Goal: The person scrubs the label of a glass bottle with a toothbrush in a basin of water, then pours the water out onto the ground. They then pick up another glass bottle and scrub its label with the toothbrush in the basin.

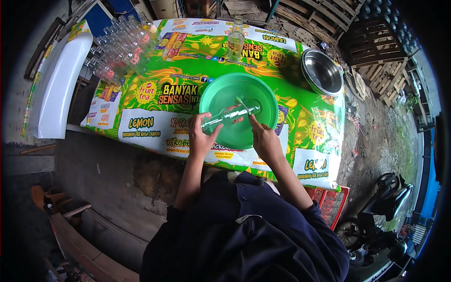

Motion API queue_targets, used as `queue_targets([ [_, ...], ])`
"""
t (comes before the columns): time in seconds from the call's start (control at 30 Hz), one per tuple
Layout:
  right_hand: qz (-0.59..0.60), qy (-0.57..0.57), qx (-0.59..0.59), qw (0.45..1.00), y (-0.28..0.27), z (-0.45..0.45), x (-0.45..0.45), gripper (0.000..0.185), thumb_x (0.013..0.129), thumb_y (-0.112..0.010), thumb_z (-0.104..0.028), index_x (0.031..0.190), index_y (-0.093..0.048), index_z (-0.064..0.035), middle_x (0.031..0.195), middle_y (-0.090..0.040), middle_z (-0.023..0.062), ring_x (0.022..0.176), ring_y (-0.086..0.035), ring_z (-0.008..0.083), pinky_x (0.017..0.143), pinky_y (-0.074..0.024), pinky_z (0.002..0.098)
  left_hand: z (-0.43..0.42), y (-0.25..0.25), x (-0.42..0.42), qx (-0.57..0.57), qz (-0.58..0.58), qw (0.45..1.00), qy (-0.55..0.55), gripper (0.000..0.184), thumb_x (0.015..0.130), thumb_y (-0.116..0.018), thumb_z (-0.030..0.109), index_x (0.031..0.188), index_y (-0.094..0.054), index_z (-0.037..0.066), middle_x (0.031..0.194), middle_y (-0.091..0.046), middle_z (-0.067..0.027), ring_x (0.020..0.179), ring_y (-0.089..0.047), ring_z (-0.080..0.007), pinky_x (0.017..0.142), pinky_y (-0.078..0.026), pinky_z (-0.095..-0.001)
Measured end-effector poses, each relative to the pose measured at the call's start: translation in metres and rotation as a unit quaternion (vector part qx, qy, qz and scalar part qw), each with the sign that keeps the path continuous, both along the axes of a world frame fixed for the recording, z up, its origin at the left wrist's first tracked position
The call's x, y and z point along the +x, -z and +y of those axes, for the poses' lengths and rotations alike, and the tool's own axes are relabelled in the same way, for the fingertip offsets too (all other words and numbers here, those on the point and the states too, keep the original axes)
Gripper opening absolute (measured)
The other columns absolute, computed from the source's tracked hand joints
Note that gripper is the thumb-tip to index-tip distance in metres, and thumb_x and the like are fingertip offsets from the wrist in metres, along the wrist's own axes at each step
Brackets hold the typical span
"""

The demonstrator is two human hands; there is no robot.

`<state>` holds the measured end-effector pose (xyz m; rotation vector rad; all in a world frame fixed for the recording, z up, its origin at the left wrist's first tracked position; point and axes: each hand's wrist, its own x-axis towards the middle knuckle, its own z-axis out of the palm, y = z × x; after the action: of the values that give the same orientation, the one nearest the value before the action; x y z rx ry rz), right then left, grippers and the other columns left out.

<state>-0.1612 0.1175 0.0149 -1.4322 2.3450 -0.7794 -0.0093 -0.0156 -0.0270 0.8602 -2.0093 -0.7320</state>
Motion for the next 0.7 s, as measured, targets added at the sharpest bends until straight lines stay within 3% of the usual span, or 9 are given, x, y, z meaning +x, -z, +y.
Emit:
queue_targets([
  [0.07,0.01,-0.044,-0.009,0.999,-0.015,0.013,0.023,0.045,0.083,-0.05,-0.007,0.128,-0.044,-0.0134,0.076,-0.056,0.0175,0.064,-0.057,0.0381,0.056,-0.0457,0.0454,-0.001,0.004,0.0,0.0,0.0,1.0,0.006,0.036,0.065,-0.077,0.011,0.091,-0.054,0.002,0.088,-0.06,-0.0112,0.082,-0.057,-0.027,0.074,-0.044,-0.0345],
  [0.27,0.032,0.036,0.018,0.999,0.009,0.01,-0.008,0.044,0.084,-0.049,-0.008,0.128,-0.044,-0.0145,0.078,-0.056,0.0163,0.061,-0.056,0.0359,0.052,-0.0455,0.0447,0.001,0.008,-0.001,-0.04,0.034,0.998,0.019,0.033,0.062,-0.077,0.007,0.082,-0.052,0.003,0.088,-0.061,-0.0114,0.083,-0.057,-0.0271,0.075,-0.044,-0.035],
  [0.33,0.034,-0.013,0.026,0.999,-0.006,0.011,0.01,0.047,0.084,-0.049,-0.008,0.129,-0.042,-0.0153,0.077,-0.055,0.0159,0.06,-0.056,0.036,0.051,-0.0459,0.0441,0.0,0.005,-0.001,-0.041,0.033,0.998,0.032,0.033,0.06,-0.077,0.005,0.079,-0.05,0.004,0.088,-0.061,-0.0109,0.083,-0.056,-0.027,0.075,-0.044,-0.0353],
  [0.43,0.033,-0.044,0.04,0.998,-0.012,0.017,0.026,0.048,0.084,-0.049,-0.008,0.131,-0.041,-0.0161,0.076,-0.055,0.015,0.061,-0.056,0.0358,0.052,-0.0467,0.0443,0.001,0.002,0.0,-0.064,0.016,0.997,0.03,0.034,0.058,-0.077,0.003,0.079,-0.05,0.004,0.088,-0.061,-0.0099,0.083,-0.055,-0.0269,0.075,-0.043,-0.0358],
  [0.6,0.055,0.048,0.044,0.996,0.015,0.001,-0.02,0.044,0.084,-0.048,-0.008,0.127,-0.044,-0.0137,0.082,-0.058,0.0168,0.065,-0.058,0.036,0.055,-0.0469,0.0444,0.003,0.001,-0.001,-0.056,0.007,0.998,0.02,0.032,0.06,-0.077,0.005,0.079,-0.051,0.004,0.088,-0.061,-0.0096,0.084,-0.054,-0.0271,0.076,-0.042,-0.0361],
  [0.7,0.031,0.001,0.042,0.999,0.007,-0.001,-0.007,0.045,0.084,-0.049,-0.008,0.128,-0.043,-0.0129,0.078,-0.056,0.0167,0.064,-0.057,0.0365,0.055,-0.0465,0.0449,0.004,-0.01,-0.002,-0.043,0.007,0.999,0.016,0.031,0.063,-0.076,0.007,0.083,-0.053,0.004,0.089,-0.061,-0.0102,0.085,-0.054,-0.0274,0.077,-0.043,-0.0356],
])
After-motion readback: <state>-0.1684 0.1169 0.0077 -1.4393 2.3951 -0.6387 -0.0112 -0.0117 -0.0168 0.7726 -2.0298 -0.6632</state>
